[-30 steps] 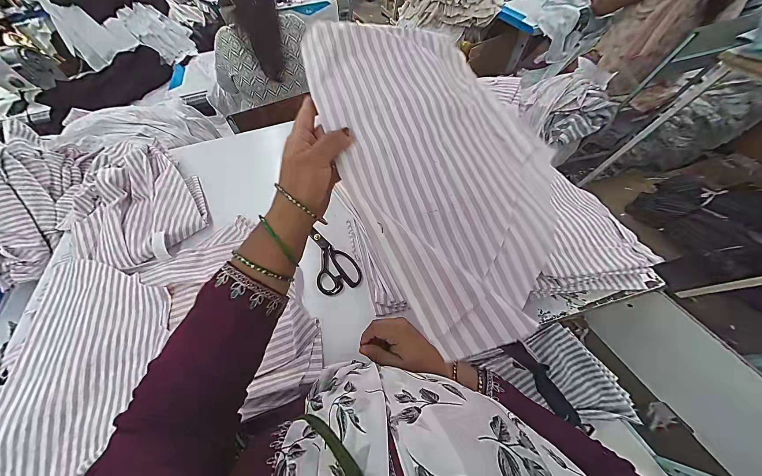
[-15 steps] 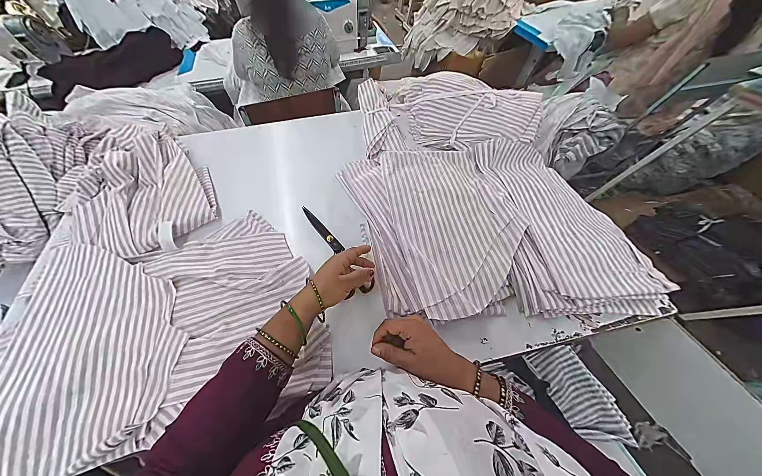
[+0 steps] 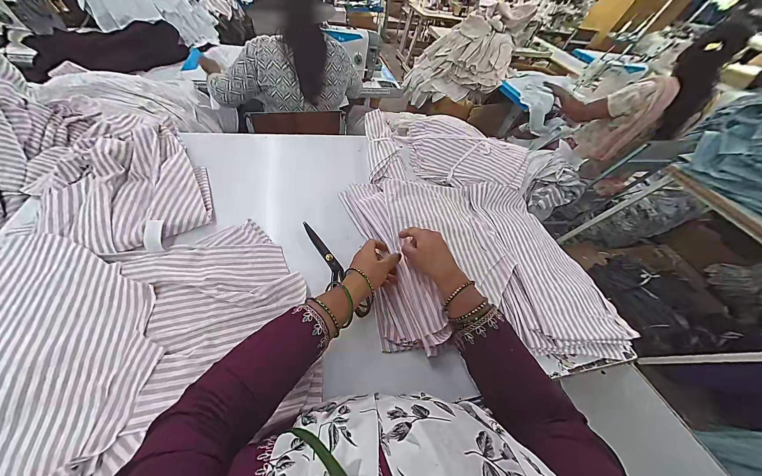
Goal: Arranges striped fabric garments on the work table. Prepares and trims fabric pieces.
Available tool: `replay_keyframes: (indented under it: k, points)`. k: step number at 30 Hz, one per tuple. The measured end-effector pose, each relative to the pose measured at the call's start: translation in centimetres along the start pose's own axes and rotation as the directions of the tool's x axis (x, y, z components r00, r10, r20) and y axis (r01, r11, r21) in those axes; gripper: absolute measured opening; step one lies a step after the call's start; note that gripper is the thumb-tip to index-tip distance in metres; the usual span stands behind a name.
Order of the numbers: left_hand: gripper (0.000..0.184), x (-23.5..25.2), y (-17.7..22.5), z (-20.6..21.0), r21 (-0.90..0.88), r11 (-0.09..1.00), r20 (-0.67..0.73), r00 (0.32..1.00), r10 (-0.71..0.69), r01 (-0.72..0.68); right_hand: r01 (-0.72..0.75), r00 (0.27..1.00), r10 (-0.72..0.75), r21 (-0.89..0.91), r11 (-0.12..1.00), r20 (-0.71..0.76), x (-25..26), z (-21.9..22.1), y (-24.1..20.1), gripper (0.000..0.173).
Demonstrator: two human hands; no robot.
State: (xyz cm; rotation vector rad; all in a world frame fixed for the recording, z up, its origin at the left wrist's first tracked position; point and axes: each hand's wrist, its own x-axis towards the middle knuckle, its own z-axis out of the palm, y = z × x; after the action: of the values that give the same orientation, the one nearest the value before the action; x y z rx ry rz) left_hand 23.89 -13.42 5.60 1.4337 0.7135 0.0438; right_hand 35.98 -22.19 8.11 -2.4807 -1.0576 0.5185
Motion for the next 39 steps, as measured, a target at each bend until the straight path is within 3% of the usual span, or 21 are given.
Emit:
replay_keyframes:
  k: [4, 5, 8, 12, 15, 19, 21, 26, 29, 31, 33, 35, 39]
  points:
    - [0.042, 1.7, 1.1, 0.0, 0.364, 0.927, 0.040, 0.996, 0.080, -0.089, 0.056, 0.978, -0.001, 0.260, 0.964, -0.209, 0.2, -1.4, 2.0, 0.026]
    - [0.040, 1.9, 1.5, 0.2, 0.416, 0.902, 0.061, 0.993, 0.101, -0.117, 0.067, 0.978, -0.014, 0.252, 0.965, -0.206, 0.2, -1.3, 2.2, 0.029]
    - [0.040, 2.1, 1.6, 0.3, 0.469, 0.866, 0.099, 0.984, 0.145, -0.175, 0.092, 0.996, -0.091, 0.106, 0.990, -0.013, -0.2, 0.3, 1.6, 0.043]
    - [0.041, 2.0, 0.8, -0.1, 0.324, 0.907, 0.134, 0.962, 0.238, -0.269, 0.150, 0.989, -0.147, 0.120, 0.981, -0.029, 0.3, 1.2, 2.1, 0.043]
    - [0.039, 1.9, 1.2, 0.3, 0.180, 0.934, 0.122, 0.950, 0.289, -0.307, 0.158, 0.985, -0.132, 0.268, 0.951, -0.111, 0.5, 1.1, 2.2, 0.039]
    - [0.038, 0.8, 3.3, 1.2, -0.048, 0.959, 0.093, 0.954, 0.284, -0.281, 0.239, 0.969, -0.145, 0.591, 0.770, -0.202, 0.2, -0.2, 2.3, 0.028]
    - [0.045, -0.1, 4.5, 1.5, -0.171, 0.946, 0.087, 0.952, 0.293, -0.275, 0.271, 0.961, -0.161, 0.669, 0.692, -0.223, -0.1, -0.6, 2.6, 0.025]
    - [0.068, -0.7, 5.4, 1.5, -0.239, 0.931, 0.141, 0.939, 0.315, -0.277, 0.267, 0.962, -0.174, 0.605, 0.750, -0.209, -1.0, -0.8, 3.6, 0.035]
    - [0.067, -1.6, 6.2, 1.3, -0.283, 0.897, 0.150, 0.908, 0.392, -0.341, 0.298, 0.954, -0.168, 0.708, 0.640, -0.249, -2.5, -1.2, 2.9, 0.030]
    - [0.067, -2.8, 7.2, 1.4, -0.319, 0.859, 0.177, 0.865, 0.470, -0.401, 0.341, 0.940, -0.197, 0.743, 0.576, -0.278, -3.5, -2.1, 2.7, 0.035]
    - [0.067, -3.9, 8.0, 1.7, -0.333, 0.819, 0.224, 0.804, 0.551, -0.468, 0.367, 0.929, -0.205, 0.701, 0.611, -0.308, -4.8, -3.4, 2.2, 0.047]
    - [0.067, -5.1, 8.7, 1.8, -0.347, 0.785, 0.253, 0.754, 0.606, -0.514, 0.403, 0.911, -0.195, 0.676, 0.617, -0.364, -6.6, -4.8, 1.2, 0.046]
    - [0.057, -8.1, 10.1, -0.5, -0.424, 0.690, 0.070, 0.738, 0.671, -0.587, 0.495, 0.824, -0.152, 0.563, 0.662, -0.546, -8.7, -9.3, 1.7, 0.037]
